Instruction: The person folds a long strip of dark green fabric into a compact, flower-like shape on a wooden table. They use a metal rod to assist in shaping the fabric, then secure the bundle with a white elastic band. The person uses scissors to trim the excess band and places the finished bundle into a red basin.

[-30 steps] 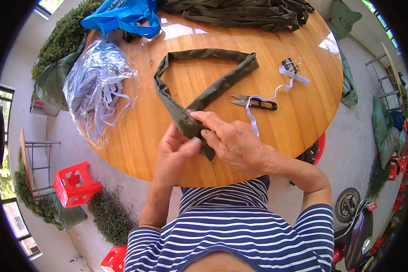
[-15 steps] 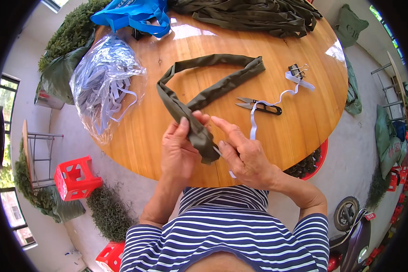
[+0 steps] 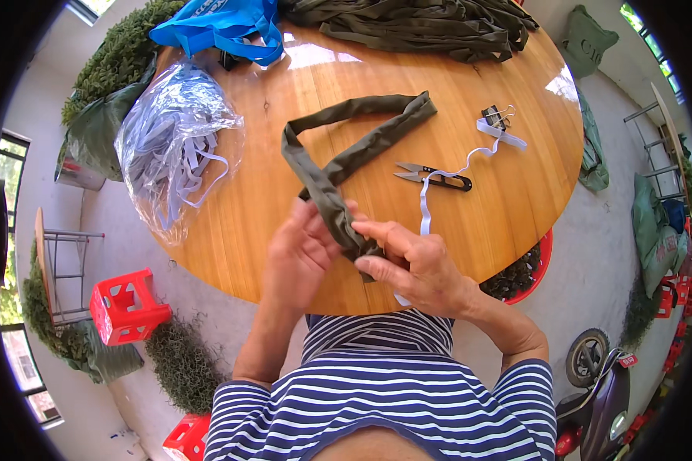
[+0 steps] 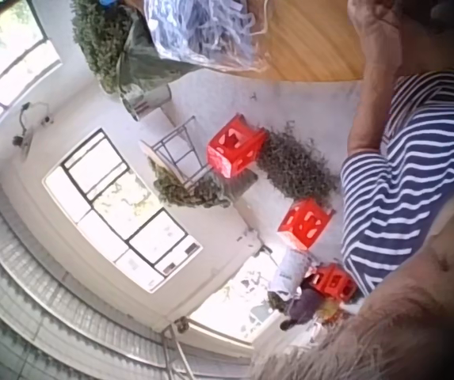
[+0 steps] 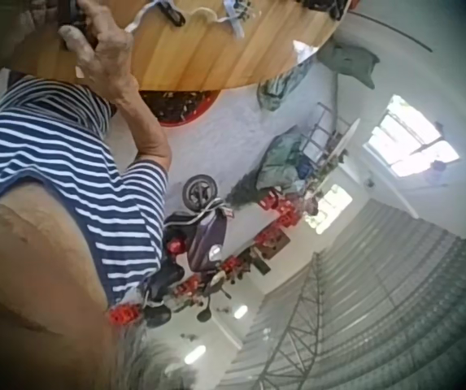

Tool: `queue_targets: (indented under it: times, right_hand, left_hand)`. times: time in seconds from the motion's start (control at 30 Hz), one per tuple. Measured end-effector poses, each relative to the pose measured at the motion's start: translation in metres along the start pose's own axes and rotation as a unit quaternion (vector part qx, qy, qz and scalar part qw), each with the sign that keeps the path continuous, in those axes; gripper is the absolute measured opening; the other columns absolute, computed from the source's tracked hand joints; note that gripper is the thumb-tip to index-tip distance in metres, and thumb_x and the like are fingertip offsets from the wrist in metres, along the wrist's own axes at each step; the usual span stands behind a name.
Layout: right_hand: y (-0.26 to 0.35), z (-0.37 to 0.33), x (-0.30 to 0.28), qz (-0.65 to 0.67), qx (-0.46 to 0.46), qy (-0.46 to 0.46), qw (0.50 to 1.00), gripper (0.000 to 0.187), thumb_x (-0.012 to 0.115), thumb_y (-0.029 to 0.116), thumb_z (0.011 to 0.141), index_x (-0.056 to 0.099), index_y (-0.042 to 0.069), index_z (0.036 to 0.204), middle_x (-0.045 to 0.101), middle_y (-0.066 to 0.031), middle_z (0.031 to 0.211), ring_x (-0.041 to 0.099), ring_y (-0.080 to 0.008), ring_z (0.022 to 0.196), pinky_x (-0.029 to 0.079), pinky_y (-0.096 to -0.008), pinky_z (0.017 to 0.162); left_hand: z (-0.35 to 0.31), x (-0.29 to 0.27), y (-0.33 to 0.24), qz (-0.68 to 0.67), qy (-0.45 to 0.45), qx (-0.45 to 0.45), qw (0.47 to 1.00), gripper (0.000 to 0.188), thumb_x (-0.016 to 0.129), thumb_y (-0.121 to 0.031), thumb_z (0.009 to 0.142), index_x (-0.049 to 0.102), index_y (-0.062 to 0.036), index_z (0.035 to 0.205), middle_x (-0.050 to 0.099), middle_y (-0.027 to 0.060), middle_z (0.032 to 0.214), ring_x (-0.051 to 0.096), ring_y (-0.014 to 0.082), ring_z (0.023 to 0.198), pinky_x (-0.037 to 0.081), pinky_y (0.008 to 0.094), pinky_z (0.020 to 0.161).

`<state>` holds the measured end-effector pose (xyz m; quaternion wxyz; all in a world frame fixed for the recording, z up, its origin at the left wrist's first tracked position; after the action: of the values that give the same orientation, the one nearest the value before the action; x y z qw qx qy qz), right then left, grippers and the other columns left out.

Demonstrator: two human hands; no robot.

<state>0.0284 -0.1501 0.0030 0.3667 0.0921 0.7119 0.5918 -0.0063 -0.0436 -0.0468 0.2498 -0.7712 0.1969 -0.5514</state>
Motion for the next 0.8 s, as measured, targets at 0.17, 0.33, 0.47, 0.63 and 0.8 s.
queue_targets:
  times: [0.17, 0.33, 0.47, 0.63, 0.8]
  right_hand:
    - [0.008, -0.015, 0.010, -0.057, -0.051, 0.002, 0.997, 0.051, 0.066, 0.009, 0.078, 0.047, 0.003, 0.124, 0.038, 0.0008, 0.055, 0.035, -0.0057, 0.047, 0.030, -0.0221, 0.046]
    - [0.001, -0.002, 0.007, -0.027, 0.010, -0.055, 0.998, 0.052, 0.064, 0.008, 0.079, 0.043, 0.004, 0.126, 0.045, -0.0035, 0.060, 0.041, -0.0098, 0.047, 0.034, -0.0244, 0.046]
    - [0.005, -0.002, 0.002, -0.080, -0.050, -0.073, 0.993, 0.047, 0.064, 0.009, 0.078, 0.046, 0.004, 0.121, 0.062, -0.0122, 0.081, 0.056, -0.0173, 0.052, 0.044, -0.0282, 0.049]
    - [0.021, -0.011, -0.007, -0.111, -0.123, -0.038, 0.985, 0.045, 0.065, 0.008, 0.076, 0.049, 0.004, 0.117, 0.064, -0.0131, 0.091, 0.063, -0.0212, 0.061, 0.049, -0.0290, 0.052]
    - [0.029, -0.019, -0.002, -0.146, -0.129, -0.020, 0.981, 0.044, 0.066, 0.010, 0.076, 0.050, 0.004, 0.116, 0.064, -0.0129, 0.093, 0.063, -0.0216, 0.059, 0.049, -0.0291, 0.051]
  left_hand:
    - [0.015, -0.022, -0.021, 0.008, -0.059, 0.048, 0.997, 0.032, 0.044, -0.027, 0.093, 0.055, 0.0013, 0.102, 0.063, 0.0140, 0.096, 0.062, 0.0199, 0.083, 0.051, 0.0308, 0.074]
    - [-0.001, -0.013, 0.028, 0.014, -0.070, 0.023, 0.997, 0.023, 0.047, -0.021, 0.092, 0.056, -0.0007, 0.100, 0.063, 0.0086, 0.091, 0.062, 0.0156, 0.083, 0.050, 0.0249, 0.074]
    - [-0.005, -0.004, 0.028, 0.023, -0.036, 0.028, 0.999, 0.020, 0.057, -0.017, 0.088, 0.057, -0.0016, 0.100, 0.062, 0.0048, 0.090, 0.058, 0.0079, 0.078, 0.046, 0.0204, 0.066]
    - [0.001, -0.004, -0.011, -0.004, 0.018, -0.025, 1.000, 0.036, 0.048, -0.024, 0.092, 0.048, 0.0023, 0.116, 0.056, 0.0171, 0.114, 0.056, 0.0250, 0.104, 0.047, 0.0338, 0.087]
    - [0.023, -0.020, -0.055, -0.007, -0.039, 0.063, 0.997, 0.028, 0.044, -0.023, 0.093, 0.052, 0.0010, 0.106, 0.060, 0.0147, 0.103, 0.059, 0.0244, 0.096, 0.050, 0.0338, 0.081]
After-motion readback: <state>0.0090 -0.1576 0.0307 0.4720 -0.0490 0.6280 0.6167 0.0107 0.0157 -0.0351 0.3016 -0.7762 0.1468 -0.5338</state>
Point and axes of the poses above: each hand's wrist, its own z-axis towards the middle knuckle, its own x-axis out of the palm, y = z × x, the point moved 10 cm from there along z, towards the middle knuckle
